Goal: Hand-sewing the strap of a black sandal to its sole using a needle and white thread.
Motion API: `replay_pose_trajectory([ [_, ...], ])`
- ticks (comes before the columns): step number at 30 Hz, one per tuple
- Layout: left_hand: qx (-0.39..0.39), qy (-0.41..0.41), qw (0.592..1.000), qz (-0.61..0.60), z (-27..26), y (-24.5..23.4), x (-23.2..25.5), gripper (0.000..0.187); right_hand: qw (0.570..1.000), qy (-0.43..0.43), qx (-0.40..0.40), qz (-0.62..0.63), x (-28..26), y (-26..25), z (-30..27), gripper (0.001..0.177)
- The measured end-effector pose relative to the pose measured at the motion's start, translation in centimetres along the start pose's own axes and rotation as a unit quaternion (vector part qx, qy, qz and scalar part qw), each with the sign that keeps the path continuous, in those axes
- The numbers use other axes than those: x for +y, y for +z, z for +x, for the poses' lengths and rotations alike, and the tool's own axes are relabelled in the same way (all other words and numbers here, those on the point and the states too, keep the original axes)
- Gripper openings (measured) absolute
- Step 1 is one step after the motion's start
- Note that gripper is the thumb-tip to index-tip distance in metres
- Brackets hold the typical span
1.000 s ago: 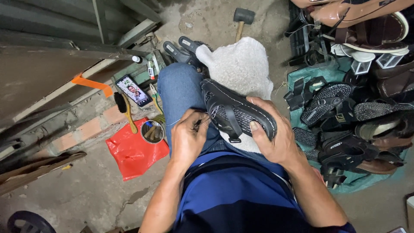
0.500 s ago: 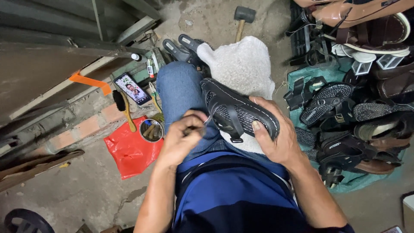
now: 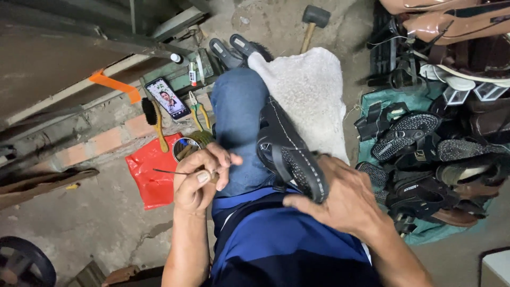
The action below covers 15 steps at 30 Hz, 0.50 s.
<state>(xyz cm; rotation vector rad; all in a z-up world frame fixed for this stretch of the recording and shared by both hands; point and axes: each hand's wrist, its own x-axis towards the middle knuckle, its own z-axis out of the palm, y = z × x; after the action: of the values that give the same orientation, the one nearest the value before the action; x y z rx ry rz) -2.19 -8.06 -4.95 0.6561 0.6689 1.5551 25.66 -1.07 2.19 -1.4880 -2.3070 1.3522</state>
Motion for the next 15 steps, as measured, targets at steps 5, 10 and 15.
replay_pose_trajectory([
  [5, 0.074, -0.041, 0.996, 0.042, 0.4, 0.2, 1.0, 0.016, 0.996, 0.004, 0.009, 0.094, 6.0, -0.4, -1.2, 0.036],
  [10, 0.135, -0.082, 0.986, 0.049, 0.2, -0.6, 1.3, 0.008, 0.899, 0.26, 0.287, 0.206, 12.0, -3.6, -1.5, 0.039],
  [15, 0.142, -0.161, 0.891, 0.4, 0.7, 0.0, 1.0, 0.006, 0.944, -0.019, 0.3, -0.14, 11.6, -0.5, -0.5, 0.026],
])
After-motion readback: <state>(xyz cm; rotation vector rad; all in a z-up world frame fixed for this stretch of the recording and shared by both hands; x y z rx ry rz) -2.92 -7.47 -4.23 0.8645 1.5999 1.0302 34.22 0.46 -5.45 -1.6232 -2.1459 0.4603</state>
